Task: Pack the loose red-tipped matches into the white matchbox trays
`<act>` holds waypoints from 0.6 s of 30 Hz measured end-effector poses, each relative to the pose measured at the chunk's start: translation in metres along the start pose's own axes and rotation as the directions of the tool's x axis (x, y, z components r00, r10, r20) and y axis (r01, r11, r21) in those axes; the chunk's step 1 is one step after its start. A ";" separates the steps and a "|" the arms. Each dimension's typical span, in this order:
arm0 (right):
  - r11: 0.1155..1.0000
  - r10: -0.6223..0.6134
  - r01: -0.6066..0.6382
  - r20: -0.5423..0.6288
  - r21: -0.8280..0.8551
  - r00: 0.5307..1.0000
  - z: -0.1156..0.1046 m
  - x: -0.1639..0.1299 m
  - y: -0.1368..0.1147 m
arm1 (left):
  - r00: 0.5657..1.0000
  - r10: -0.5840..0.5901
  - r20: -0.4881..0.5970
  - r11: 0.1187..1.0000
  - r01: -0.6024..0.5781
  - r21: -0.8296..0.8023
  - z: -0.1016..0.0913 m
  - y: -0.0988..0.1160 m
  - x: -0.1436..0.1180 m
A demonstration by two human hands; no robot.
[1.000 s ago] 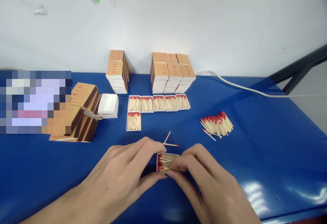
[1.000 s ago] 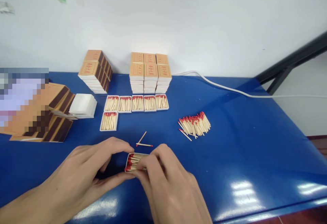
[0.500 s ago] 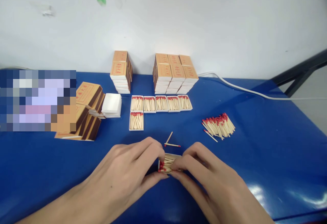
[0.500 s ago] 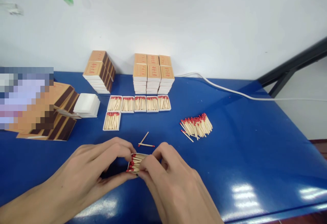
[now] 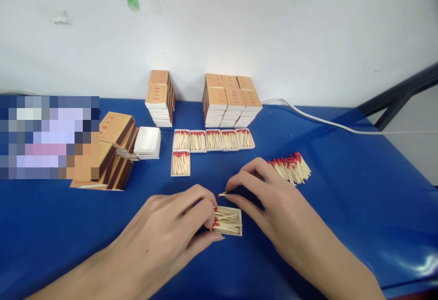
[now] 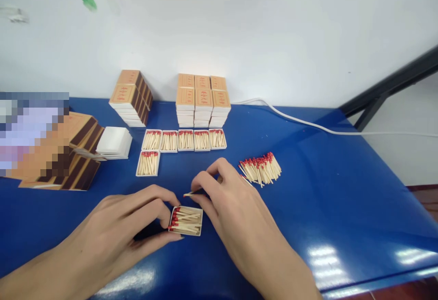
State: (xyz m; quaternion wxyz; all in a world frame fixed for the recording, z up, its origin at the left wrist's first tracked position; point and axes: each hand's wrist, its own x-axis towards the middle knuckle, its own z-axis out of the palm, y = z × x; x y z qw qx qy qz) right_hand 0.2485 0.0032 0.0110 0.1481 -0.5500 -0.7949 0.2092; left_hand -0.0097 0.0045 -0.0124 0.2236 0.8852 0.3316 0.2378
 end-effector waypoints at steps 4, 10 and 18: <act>0.998 -0.028 0.027 -0.027 -0.051 0.999 0.001 -0.004 0.004 | 1.000 0.008 -0.013 1.000 -0.008 0.001 0.000 0.000 0.000; 0.998 -0.004 0.012 -0.112 0.068 0.994 -0.001 -0.020 -0.004 | 1.000 -0.001 -0.001 1.000 0.001 0.000 0.000 0.000 0.000; 0.993 -0.102 0.107 -0.104 0.044 0.989 0.003 -0.030 -0.015 | 1.000 0.008 -0.008 0.999 -0.008 -0.039 0.001 -0.001 0.000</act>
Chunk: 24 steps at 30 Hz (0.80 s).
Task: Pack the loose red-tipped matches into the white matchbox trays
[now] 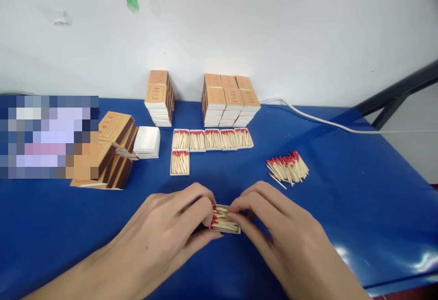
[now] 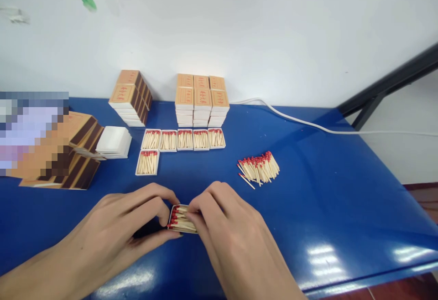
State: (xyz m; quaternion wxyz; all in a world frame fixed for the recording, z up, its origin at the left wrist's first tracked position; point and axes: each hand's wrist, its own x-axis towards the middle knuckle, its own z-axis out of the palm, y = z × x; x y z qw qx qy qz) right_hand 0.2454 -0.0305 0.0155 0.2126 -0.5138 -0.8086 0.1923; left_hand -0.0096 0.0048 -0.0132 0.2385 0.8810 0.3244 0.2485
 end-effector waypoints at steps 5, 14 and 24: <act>1.000 0.018 -0.017 -0.029 0.020 0.999 0.009 0.002 0.000 | 1.000 -0.008 0.002 1.000 0.008 0.000 -0.001 0.001 0.001; 0.989 0.096 -0.082 -0.111 0.123 0.989 0.000 0.002 -0.006 | 1.000 -0.023 0.019 0.999 0.024 -0.024 -0.002 0.001 -0.001; 0.885 0.314 -0.228 -0.159 0.406 0.936 0.003 0.001 -0.016 | 0.998 -0.061 0.021 0.997 0.061 -0.050 -0.002 0.003 0.001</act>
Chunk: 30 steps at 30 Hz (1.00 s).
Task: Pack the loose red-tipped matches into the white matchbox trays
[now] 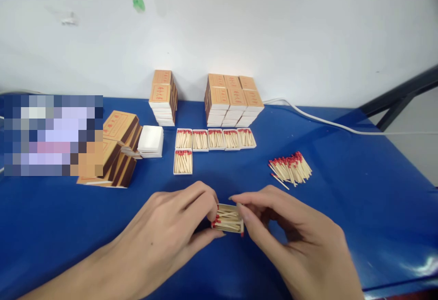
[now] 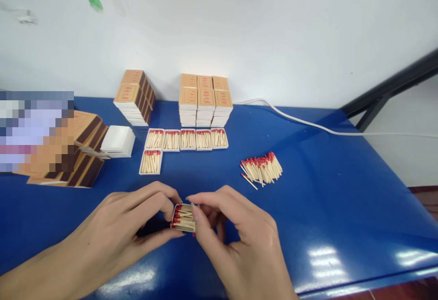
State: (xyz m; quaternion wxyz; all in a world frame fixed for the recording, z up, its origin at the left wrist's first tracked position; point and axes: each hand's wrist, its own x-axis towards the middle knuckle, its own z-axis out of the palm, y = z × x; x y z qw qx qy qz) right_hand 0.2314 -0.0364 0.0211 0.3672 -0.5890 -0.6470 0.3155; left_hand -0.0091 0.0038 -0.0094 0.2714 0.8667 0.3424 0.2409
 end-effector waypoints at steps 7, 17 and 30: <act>0.992 0.122 -0.119 -0.108 0.031 0.987 0.012 -0.007 0.005 | 1.000 -0.017 0.005 1.000 0.017 -0.018 0.000 0.000 0.000; 0.975 -0.135 0.106 -0.145 -0.196 0.980 0.019 -0.010 0.022 | 0.997 -0.069 0.031 0.998 0.069 0.010 0.000 0.000 0.000; 0.978 -0.109 0.084 -0.125 -0.191 0.986 0.019 -0.008 0.020 | 0.994 -0.104 0.032 0.995 0.104 0.001 0.001 0.001 -0.001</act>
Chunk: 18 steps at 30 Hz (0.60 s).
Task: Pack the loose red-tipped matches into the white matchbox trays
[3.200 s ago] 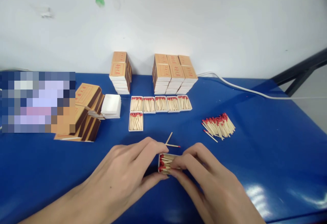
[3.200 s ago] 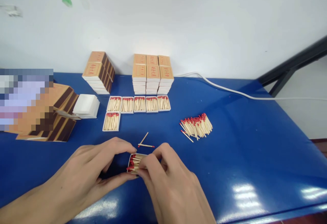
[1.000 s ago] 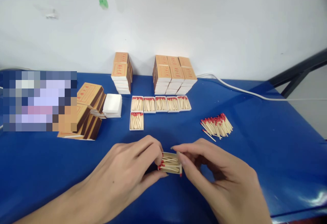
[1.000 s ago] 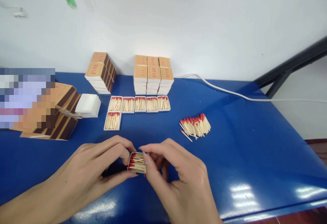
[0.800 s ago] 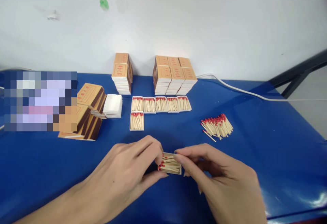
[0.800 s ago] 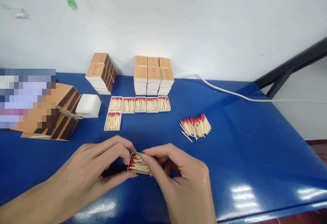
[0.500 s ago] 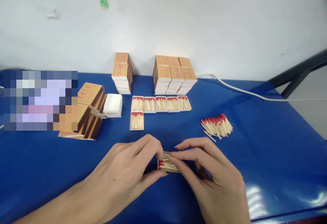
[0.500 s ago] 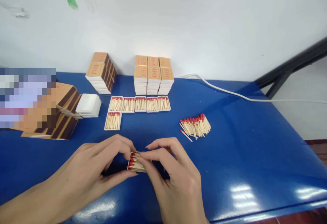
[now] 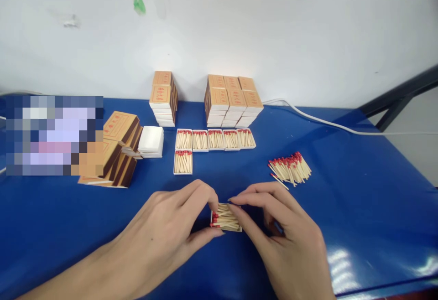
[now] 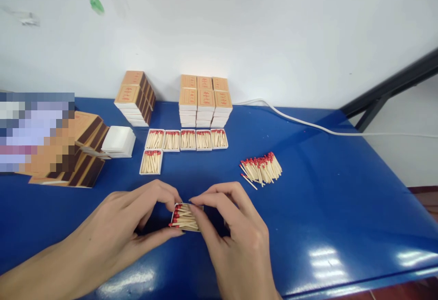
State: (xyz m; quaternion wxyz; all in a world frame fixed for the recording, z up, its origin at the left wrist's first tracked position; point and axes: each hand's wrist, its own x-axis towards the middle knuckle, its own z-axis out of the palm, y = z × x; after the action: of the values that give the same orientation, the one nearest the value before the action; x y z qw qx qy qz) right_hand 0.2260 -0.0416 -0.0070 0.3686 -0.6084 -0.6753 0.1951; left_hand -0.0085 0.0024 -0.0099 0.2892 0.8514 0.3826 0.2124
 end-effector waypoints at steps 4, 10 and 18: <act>0.996 -0.074 0.068 0.106 0.064 0.992 -0.006 -0.004 0.000 | 1.000 0.014 0.001 0.999 -0.014 -0.033 -0.001 0.001 0.000; 0.986 -0.166 0.150 0.277 0.078 0.946 -0.004 -0.002 -0.002 | 0.997 -0.072 -0.007 0.997 0.072 -0.022 -0.002 0.000 -0.001; 0.971 -0.232 0.235 0.450 0.051 0.862 -0.012 0.014 0.002 | 0.996 -0.091 -0.018 0.996 0.091 -0.001 -0.002 0.001 -0.004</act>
State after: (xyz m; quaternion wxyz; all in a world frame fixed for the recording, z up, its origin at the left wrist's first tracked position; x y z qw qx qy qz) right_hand 0.2366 -0.0297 0.0034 0.2203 -0.4609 -0.8116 0.2835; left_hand -0.0111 -0.0005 -0.0084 0.2952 0.8312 0.4235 0.2064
